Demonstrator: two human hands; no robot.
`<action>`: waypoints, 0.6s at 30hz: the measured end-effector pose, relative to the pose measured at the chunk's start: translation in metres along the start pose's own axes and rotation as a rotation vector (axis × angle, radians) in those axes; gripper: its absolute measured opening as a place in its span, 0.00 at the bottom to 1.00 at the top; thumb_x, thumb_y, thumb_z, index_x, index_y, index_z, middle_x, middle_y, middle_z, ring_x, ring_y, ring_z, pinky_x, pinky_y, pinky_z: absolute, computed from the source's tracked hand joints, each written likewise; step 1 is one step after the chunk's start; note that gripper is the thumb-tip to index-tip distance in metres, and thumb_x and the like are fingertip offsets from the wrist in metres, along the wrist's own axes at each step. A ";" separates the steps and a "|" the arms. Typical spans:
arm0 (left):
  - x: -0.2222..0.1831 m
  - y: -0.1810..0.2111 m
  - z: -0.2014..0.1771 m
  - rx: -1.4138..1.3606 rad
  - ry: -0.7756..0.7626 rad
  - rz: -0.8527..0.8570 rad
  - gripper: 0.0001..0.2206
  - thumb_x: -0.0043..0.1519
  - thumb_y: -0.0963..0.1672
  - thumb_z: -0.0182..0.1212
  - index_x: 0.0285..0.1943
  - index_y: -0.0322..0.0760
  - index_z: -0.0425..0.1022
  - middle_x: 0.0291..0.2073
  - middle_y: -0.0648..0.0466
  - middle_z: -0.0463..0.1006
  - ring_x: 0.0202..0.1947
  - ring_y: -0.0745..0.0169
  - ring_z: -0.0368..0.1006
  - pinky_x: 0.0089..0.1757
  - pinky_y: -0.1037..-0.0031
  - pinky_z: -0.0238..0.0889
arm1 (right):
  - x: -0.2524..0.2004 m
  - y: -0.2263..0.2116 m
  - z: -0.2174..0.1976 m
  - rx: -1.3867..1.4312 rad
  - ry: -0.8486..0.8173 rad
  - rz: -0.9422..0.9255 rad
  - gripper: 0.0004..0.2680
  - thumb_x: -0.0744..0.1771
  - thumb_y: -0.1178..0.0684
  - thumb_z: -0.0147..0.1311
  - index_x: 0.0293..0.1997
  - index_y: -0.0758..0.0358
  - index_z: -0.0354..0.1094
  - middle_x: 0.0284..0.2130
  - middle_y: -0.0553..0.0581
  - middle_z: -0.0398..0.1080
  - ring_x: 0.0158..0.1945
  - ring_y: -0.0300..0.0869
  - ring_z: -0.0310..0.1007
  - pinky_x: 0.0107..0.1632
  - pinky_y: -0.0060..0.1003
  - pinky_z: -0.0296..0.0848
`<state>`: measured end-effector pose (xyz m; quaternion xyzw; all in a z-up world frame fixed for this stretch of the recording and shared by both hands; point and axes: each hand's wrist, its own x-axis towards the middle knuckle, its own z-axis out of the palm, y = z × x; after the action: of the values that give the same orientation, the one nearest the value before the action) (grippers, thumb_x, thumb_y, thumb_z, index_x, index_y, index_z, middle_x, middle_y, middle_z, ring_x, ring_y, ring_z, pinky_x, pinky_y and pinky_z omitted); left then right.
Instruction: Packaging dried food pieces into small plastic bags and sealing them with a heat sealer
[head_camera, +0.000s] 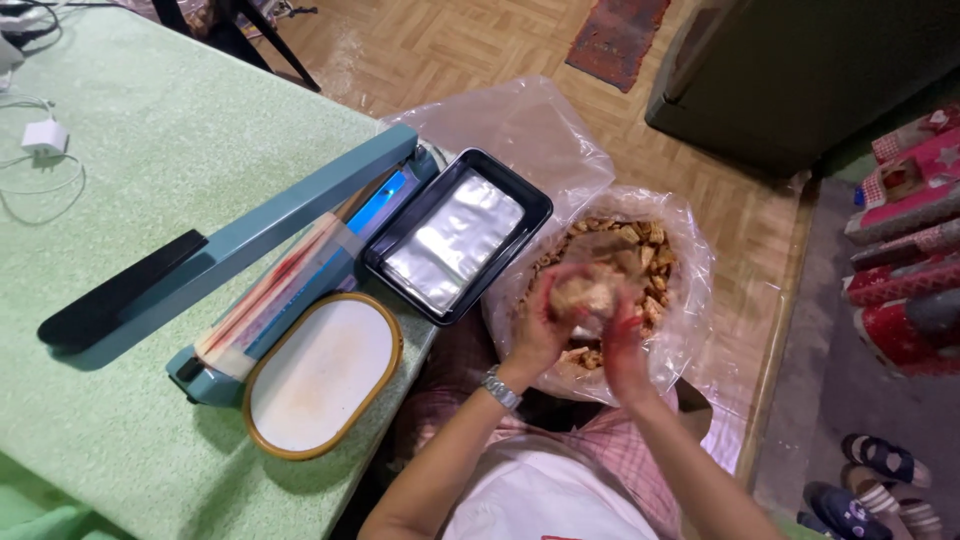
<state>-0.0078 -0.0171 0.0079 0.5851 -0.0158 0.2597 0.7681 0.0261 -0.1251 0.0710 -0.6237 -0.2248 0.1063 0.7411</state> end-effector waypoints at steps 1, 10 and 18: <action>-0.001 0.008 -0.001 0.103 0.081 -0.036 0.31 0.50 0.54 0.69 0.60 0.39 0.66 0.50 0.50 0.73 0.54 0.59 0.68 0.55 0.67 0.58 | -0.006 0.000 0.011 0.007 0.016 -0.039 0.28 0.65 0.23 0.24 0.53 0.59 0.54 0.48 0.55 0.57 0.55 0.41 0.58 0.61 0.36 0.56; -0.008 0.058 0.002 0.448 0.141 0.289 0.35 0.64 0.60 0.34 0.65 0.28 0.57 0.52 0.39 0.69 0.54 0.41 0.67 0.54 0.59 0.59 | -0.018 0.023 0.036 0.140 0.094 0.041 0.34 0.63 0.21 0.24 0.67 0.60 0.44 0.60 0.63 0.56 0.60 0.50 0.59 0.63 0.48 0.59; -0.021 0.146 -0.053 0.722 0.269 0.654 0.30 0.68 0.54 0.32 0.65 0.22 0.57 0.57 0.35 0.67 0.59 0.31 0.63 0.58 0.50 0.54 | -0.018 -0.011 0.120 0.295 -0.038 -0.101 0.32 0.61 0.20 0.39 0.59 0.61 0.57 0.55 0.57 0.63 0.56 0.38 0.64 0.58 0.35 0.65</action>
<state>-0.1014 0.0493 0.1145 0.7391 -0.0085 0.5487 0.3905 -0.0468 -0.0303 0.0929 -0.4937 -0.2518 0.1128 0.8247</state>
